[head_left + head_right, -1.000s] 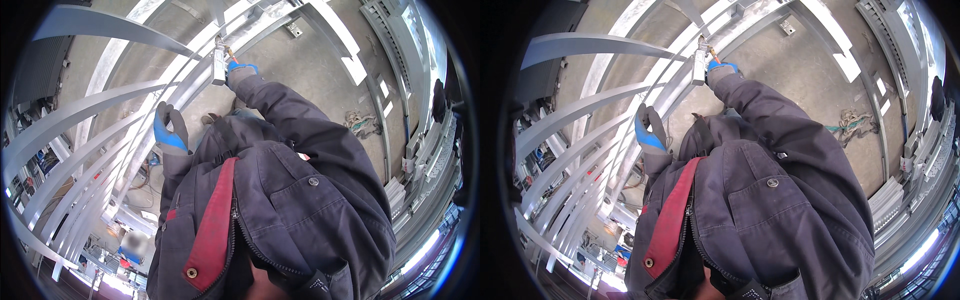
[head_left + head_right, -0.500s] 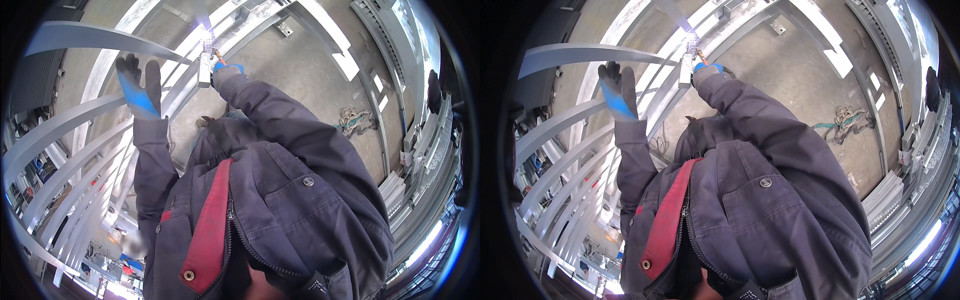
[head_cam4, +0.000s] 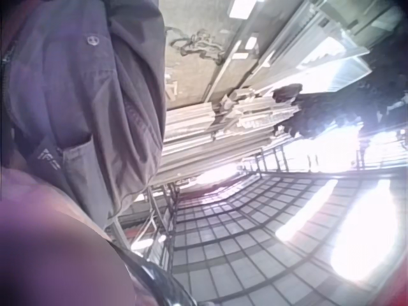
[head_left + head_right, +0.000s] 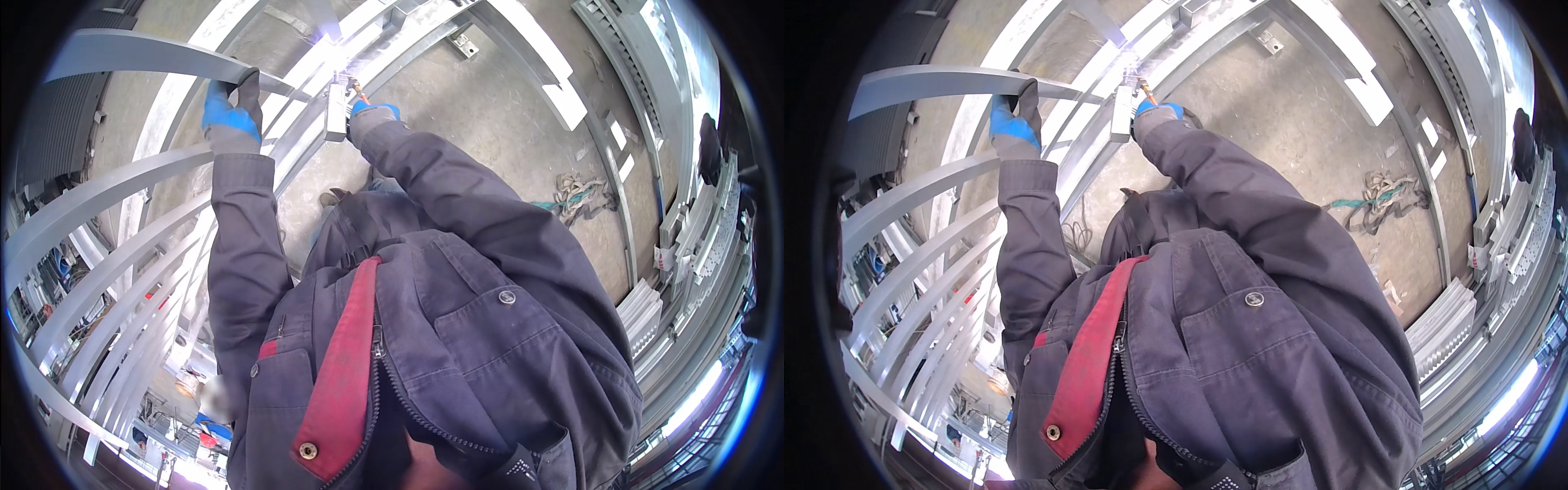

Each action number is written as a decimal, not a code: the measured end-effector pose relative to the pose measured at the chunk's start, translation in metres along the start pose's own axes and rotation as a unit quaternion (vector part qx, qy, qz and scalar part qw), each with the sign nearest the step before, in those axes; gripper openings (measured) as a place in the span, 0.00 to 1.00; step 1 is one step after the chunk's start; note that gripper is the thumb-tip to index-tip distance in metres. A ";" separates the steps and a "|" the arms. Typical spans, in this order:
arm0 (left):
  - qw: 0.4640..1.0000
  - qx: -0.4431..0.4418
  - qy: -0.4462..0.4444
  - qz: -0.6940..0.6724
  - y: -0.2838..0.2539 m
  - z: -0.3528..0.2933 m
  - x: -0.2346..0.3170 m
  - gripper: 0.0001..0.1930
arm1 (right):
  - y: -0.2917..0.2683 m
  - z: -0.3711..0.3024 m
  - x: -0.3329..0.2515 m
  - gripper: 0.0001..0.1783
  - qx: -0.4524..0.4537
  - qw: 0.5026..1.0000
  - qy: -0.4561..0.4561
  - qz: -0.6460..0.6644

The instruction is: The person welds joints on a white metal frame using a handheld welding torch. They hold the frame with one hand and guide the torch along seams with the other, moving around the structure to access different joints.

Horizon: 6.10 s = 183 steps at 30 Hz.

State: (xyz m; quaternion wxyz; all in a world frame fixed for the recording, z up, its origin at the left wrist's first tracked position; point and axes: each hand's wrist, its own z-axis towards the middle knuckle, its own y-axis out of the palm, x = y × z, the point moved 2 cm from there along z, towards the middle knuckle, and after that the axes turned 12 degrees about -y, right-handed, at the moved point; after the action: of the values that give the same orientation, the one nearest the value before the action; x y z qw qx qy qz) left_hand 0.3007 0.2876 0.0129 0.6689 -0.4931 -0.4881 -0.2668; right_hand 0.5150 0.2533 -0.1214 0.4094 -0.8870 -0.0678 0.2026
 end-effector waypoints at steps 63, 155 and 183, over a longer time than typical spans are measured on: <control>0.993 0.045 -0.080 -0.080 0.016 -0.012 -0.002 0.22 | -0.079 0.006 0.116 0.21 0.014 1.000 0.019 0.009; 0.831 -0.132 -0.050 0.539 0.405 0.044 0.028 0.20 | -0.036 -0.178 0.465 0.23 0.215 0.684 0.070 0.694; 0.993 -0.080 -0.060 -0.061 0.392 0.143 0.162 0.22 | -0.219 0.023 0.447 0.32 0.056 0.727 -0.056 0.682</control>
State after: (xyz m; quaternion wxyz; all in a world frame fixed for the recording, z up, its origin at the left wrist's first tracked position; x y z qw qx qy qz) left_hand 0.6351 0.5845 0.0102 0.5789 -0.5300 -0.5337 -0.3149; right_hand 0.9220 0.5403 -0.1057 0.2049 -0.6566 0.5444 0.4801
